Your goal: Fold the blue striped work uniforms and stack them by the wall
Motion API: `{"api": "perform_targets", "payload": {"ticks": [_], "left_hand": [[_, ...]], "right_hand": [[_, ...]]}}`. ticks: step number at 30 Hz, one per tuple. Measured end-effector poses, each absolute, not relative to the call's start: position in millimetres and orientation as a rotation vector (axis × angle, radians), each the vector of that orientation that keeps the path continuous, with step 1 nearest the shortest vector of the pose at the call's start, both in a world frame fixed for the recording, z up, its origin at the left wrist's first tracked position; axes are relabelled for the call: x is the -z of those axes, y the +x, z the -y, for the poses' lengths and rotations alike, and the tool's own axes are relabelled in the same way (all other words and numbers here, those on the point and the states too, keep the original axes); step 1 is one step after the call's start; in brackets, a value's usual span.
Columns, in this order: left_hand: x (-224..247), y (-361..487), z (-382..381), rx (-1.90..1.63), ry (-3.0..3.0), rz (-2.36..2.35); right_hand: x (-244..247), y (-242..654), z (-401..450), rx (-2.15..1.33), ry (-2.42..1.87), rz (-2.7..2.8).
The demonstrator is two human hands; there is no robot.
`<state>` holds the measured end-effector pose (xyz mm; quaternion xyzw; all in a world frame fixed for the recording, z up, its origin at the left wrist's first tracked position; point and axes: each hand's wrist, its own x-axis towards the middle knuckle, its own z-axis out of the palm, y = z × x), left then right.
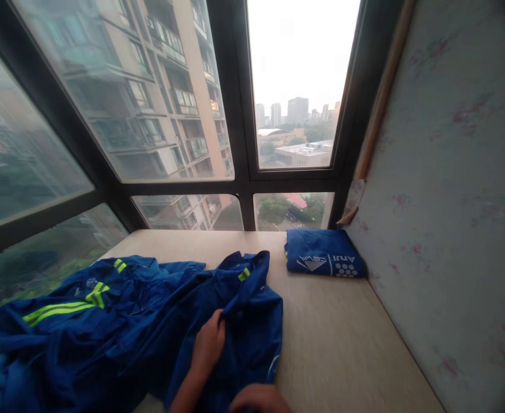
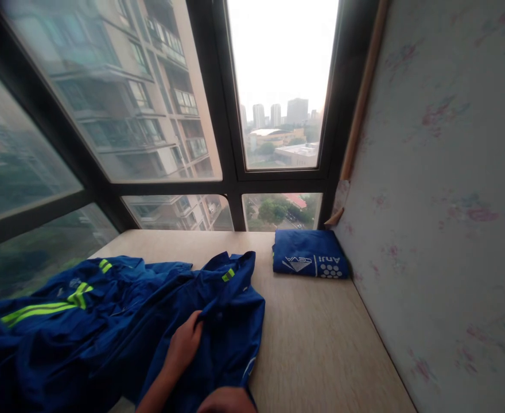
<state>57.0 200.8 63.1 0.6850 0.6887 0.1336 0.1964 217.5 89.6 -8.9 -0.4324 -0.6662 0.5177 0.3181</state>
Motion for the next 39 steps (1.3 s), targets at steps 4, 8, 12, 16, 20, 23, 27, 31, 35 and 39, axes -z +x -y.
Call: {"api": "perform_targets", "payload": {"ticks": [4,8,12,16,20,23,27,31,35,39], "left_hand": [[-83,-6,-190,-0.973,1.477,-1.837],[-106,-41,-171,-1.109,0.928,-1.856],[-102,-59,-157,-1.148,0.626,-1.799],[-89,-73,-144,-1.161,0.664,-1.644],[-86,-77,-132,-1.138,0.681,-1.511],[-84,-78,-131,-1.096,0.636,-1.562],[-73,-84,-137,-0.985,0.729,-1.593],[-75,-83,-152,-0.889,1.076,-1.622],[-130,-56,-173,-0.919,1.349,-1.594],[-228,-19,-186,-1.130,1.292,-1.283]], "right_hand": [[-6,310,-146,-1.078,-1.382,1.429],[-4,315,-229,-0.877,-1.508,1.502],[-4,270,-298,-0.848,-1.491,1.562],[-8,240,-343,-0.866,-1.489,1.581],[-15,238,-363,-0.899,-1.465,1.657],[-25,245,-357,-0.859,-1.452,1.748],[-50,267,-333,-0.735,-1.478,1.809],[-94,306,-301,-0.587,-1.489,1.826],[-168,339,-269,-0.291,-1.448,1.775],[-272,353,-241,0.118,-1.327,1.580]]}}
